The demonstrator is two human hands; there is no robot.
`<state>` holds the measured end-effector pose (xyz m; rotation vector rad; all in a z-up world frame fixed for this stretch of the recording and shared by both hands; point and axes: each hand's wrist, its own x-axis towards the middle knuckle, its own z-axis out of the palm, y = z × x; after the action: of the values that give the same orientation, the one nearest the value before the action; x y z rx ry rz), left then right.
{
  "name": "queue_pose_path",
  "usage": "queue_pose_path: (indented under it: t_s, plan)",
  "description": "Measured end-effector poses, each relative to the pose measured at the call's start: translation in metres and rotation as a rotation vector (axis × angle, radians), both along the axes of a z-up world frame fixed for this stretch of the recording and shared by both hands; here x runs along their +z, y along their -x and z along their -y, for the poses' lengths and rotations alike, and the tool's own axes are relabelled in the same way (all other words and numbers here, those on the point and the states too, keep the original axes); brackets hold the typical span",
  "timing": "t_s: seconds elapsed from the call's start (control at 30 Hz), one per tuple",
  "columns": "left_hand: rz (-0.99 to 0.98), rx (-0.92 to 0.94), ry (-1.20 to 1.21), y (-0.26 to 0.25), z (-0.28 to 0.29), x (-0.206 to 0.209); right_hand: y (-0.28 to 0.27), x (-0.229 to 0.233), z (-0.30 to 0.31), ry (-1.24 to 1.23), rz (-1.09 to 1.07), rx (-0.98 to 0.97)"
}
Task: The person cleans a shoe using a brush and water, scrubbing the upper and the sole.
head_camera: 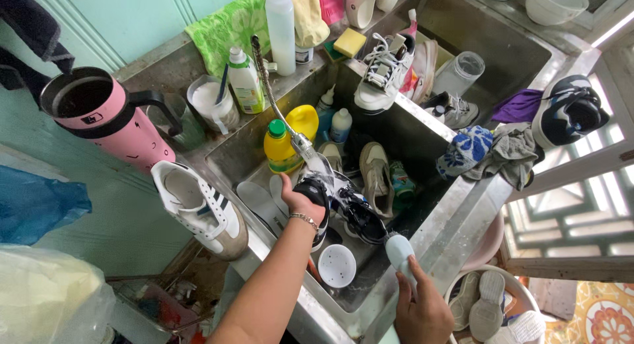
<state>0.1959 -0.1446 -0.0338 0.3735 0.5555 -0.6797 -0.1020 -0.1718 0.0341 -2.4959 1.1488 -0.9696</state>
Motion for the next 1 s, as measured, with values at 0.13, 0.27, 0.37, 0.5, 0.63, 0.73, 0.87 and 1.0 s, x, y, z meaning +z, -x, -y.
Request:
queue_pose_path:
  t_s: [0.13,0.27,0.37,0.5,0.63,0.73,0.87,1.0]
  plan:
    - [-0.048,-0.046,-0.037,-0.004,0.002,-0.003,-0.013,0.010,0.000,-0.030,-0.069,0.020]
    - [-0.028,-0.043,0.033,-0.009,0.004,-0.009,-0.033,0.024,-0.004,-0.034,-0.392,0.277]
    - [0.003,-0.045,-0.018,-0.007,0.000,-0.013,-0.058,0.013,-0.012,-0.021,-0.651,0.535]
    - [-0.033,-0.056,-0.047,-0.007,-0.007,-0.011,-0.095,-0.048,-0.015,-0.153,-1.183,0.596]
    - [-0.093,0.008,-0.034,-0.006,-0.017,-0.003,-0.118,-0.152,-0.009,-0.214,-1.228,0.613]
    - [0.014,-0.072,0.049,0.006,-0.034,0.001,-0.120,-0.194,-0.009,-0.342,-1.216,0.683]
    - [0.012,-0.182,0.092,0.021,-0.053,0.004,-0.123,-0.140,-0.010,-0.413,-1.323,0.749]
    - [0.064,-0.285,0.308,0.030,-0.058,0.042,-0.106,-0.021,0.002,-0.404,-1.280,0.622]
